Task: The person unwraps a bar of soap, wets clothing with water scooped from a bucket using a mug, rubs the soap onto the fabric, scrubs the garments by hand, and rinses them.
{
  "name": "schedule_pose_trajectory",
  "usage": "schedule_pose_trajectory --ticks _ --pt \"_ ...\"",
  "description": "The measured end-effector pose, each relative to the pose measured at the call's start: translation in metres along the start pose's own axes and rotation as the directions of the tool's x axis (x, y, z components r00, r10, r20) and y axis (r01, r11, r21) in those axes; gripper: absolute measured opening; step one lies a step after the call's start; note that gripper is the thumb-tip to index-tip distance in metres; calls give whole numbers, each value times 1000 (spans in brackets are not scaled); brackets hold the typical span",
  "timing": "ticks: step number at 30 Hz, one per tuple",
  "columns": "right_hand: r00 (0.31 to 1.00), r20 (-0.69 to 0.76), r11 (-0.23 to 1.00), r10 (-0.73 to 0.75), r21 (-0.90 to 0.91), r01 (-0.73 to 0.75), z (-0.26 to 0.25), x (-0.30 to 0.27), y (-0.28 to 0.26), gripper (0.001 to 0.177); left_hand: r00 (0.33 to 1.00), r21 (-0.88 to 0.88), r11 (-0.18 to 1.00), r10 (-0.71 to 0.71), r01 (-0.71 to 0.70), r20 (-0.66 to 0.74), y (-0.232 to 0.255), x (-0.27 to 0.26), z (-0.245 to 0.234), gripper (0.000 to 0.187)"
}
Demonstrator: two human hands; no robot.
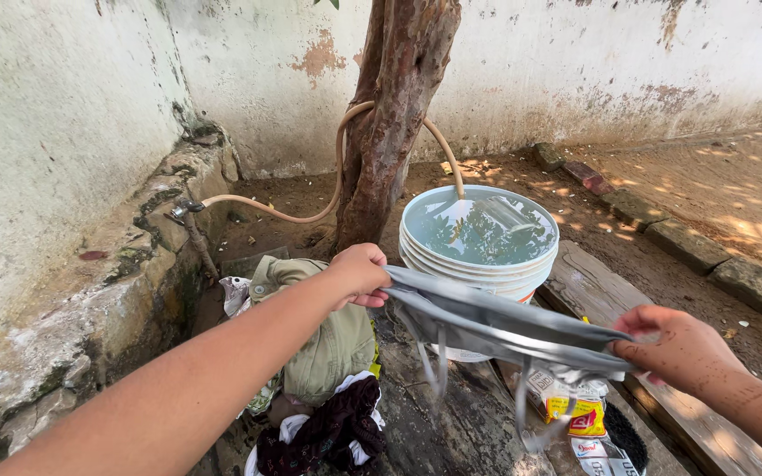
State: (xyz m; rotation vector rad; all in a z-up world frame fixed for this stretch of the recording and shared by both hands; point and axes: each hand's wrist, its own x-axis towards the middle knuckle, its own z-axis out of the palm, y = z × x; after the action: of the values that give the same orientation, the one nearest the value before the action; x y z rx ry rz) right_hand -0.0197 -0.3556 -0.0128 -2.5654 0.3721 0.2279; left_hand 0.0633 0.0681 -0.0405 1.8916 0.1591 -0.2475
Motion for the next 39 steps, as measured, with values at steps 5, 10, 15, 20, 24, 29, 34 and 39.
schedule_pose_trajectory --ticks 5,10,15,20,24,29,34,39 --pt "968 -197 969 -153 165 186 3 43 27 19 1000 32 999 27 -27 7 13 1 14 26" --pt "998 -40 706 45 708 -4 11 56 21 21 984 -409 912 73 0 162 24 -2 13 25" --pt "981 41 578 189 803 -145 -5 51 10 21 943 -237 969 8 75 331 35 -34 16 34" --pt "990 -130 693 54 719 56 -19 67 46 27 841 -143 989 36 49 540 34 -46 4 39" --pt "993 -115 830 22 556 46 -25 55 33 23 960 414 907 -44 -78 277 22 -51 14 33" --pt "981 49 982 -186 26 185 -28 32 5 14 944 942 303 329 -142 37 11 -48 32 27" --pt "952 286 838 -110 541 -65 -29 16 -3 16 928 846 511 369 -150 -59 3 -29 26 31" --pt "930 332 676 -159 723 -143 -20 30 18 15 994 319 942 -111 110 -15 -12 3 -2 27"
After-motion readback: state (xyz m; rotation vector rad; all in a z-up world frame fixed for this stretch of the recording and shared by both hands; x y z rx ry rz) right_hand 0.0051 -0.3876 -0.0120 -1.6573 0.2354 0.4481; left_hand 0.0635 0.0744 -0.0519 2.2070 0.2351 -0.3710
